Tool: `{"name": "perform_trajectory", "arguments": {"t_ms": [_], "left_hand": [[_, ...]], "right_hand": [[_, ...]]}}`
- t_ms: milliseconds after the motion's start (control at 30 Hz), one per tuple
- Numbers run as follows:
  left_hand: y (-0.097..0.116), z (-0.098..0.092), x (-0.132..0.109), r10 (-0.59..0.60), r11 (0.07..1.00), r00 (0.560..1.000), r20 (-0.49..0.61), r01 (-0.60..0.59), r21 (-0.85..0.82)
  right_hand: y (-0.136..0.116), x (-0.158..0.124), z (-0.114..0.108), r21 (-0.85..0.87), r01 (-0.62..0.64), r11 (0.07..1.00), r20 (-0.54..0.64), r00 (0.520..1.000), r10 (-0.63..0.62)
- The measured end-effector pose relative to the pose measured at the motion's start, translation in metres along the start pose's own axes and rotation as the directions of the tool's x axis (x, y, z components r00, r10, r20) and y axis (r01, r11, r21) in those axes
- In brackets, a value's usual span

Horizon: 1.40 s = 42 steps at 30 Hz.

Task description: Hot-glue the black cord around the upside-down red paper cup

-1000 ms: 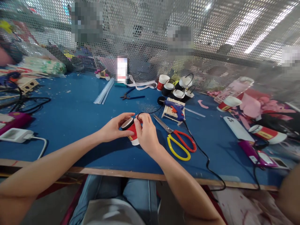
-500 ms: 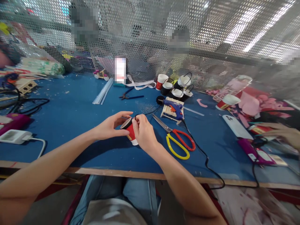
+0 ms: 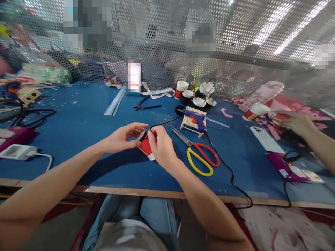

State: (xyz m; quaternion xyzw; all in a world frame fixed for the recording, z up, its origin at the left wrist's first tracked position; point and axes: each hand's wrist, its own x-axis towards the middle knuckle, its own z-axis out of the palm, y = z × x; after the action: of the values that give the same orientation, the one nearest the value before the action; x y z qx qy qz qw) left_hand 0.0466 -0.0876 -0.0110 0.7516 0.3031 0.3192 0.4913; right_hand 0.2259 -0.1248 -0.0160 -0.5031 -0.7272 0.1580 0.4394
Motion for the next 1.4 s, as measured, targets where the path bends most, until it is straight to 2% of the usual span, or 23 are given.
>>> {"name": "perform_trajectory", "arguments": {"t_ms": [67,133,167,233,333,400,467,533,600,633,700,733,767,833,867,933,1100,1267,1333,1400], "left_hand": [[-0.001,-0.002,0.0,0.018,1.0,1.0,-0.013,-0.018,0.004],[0.0,-0.005,-0.001,0.045,0.999,0.999,-0.017,-0.045,0.001],[0.0,-0.006,-0.001,0.063,0.998,0.998,-0.011,-0.063,-0.006],[0.003,-0.009,-0.003,0.109,0.994,0.994,0.014,-0.109,-0.017],[0.007,-0.013,-0.006,0.157,0.988,0.986,0.061,-0.157,-0.006],[0.011,-0.015,-0.007,0.156,0.987,0.983,0.094,-0.158,0.015],[0.013,-0.016,-0.008,0.14,0.988,0.982,0.126,-0.148,0.054],[0.015,-0.018,-0.009,0.131,0.982,0.981,0.146,-0.149,0.119],[0.015,-0.019,-0.009,0.126,0.968,0.979,0.159,-0.157,0.197],[0.016,-0.019,-0.009,0.124,0.96,0.979,0.163,-0.16,0.229],[0.016,-0.019,-0.009,0.118,0.949,0.979,0.166,-0.16,0.272],[0.016,-0.019,-0.009,0.115,0.946,0.98,0.163,-0.158,0.282],[0.016,-0.019,-0.009,0.111,0.945,0.981,0.16,-0.154,0.288],[0.017,-0.018,-0.009,0.1,0.944,0.983,0.157,-0.144,0.297],[0.017,-0.018,-0.009,0.095,0.944,0.983,0.157,-0.139,0.3],[0.017,-0.018,-0.009,0.088,0.943,0.983,0.159,-0.133,0.304],[0.016,-0.018,-0.009,0.077,0.951,0.985,0.156,-0.12,0.286],[0.015,-0.019,-0.008,0.06,0.959,0.985,0.162,-0.102,0.263],[0.013,-0.019,-0.008,0.056,0.966,0.986,0.158,-0.094,0.24],[0.01,-0.02,-0.007,0.06,0.974,0.988,0.145,-0.089,0.206]], "right_hand": [[0.005,0.004,-0.003,0.14,-0.115,0.983,-0.031,0.992,0.121],[0.013,0.01,-0.008,0.196,-0.228,0.954,-0.034,0.97,0.239],[0.018,0.013,-0.01,0.166,-0.273,0.948,-0.021,0.96,0.28],[0.027,0.019,-0.016,-0.001,-0.325,0.946,0.042,0.945,0.324],[0.035,0.024,-0.024,-0.284,-0.297,0.911,0.196,0.913,0.359],[0.035,0.025,-0.03,-0.353,-0.285,0.891,0.27,0.881,0.388],[0.032,0.024,-0.038,-0.33,-0.325,0.887,0.291,0.858,0.423],[0.027,0.026,-0.048,-0.211,-0.372,0.904,0.232,0.879,0.416],[0.025,0.031,-0.063,-0.034,-0.33,0.943,0.002,0.944,0.331],[0.026,0.035,-0.072,0.024,-0.266,0.964,-0.158,0.951,0.266],[0.034,0.045,-0.091,-0.021,-0.161,0.987,-0.424,0.895,0.137],[0.04,0.051,-0.1,-0.124,-0.182,0.975,-0.459,0.882,0.107],[0.048,0.056,-0.108,-0.262,-0.259,0.93,-0.457,0.882,0.117],[0.067,0.064,-0.12,-0.53,-0.425,0.734,-0.344,0.899,0.272],[0.077,0.067,-0.123,-0.608,-0.468,0.641,-0.278,0.882,0.38],[0.094,0.07,-0.123,-0.648,-0.494,0.579,-0.219,0.85,0.48],[0.109,0.068,-0.112,-0.615,-0.527,0.587,-0.226,0.831,0.508],[0.106,0.062,-0.111,-0.531,-0.585,0.613,-0.329,0.809,0.487],[0.1,0.059,-0.112,-0.421,-0.586,0.693,-0.387,0.807,0.447],[0.089,0.055,-0.111,-0.199,-0.529,0.825,-0.406,0.811,0.422]]}}
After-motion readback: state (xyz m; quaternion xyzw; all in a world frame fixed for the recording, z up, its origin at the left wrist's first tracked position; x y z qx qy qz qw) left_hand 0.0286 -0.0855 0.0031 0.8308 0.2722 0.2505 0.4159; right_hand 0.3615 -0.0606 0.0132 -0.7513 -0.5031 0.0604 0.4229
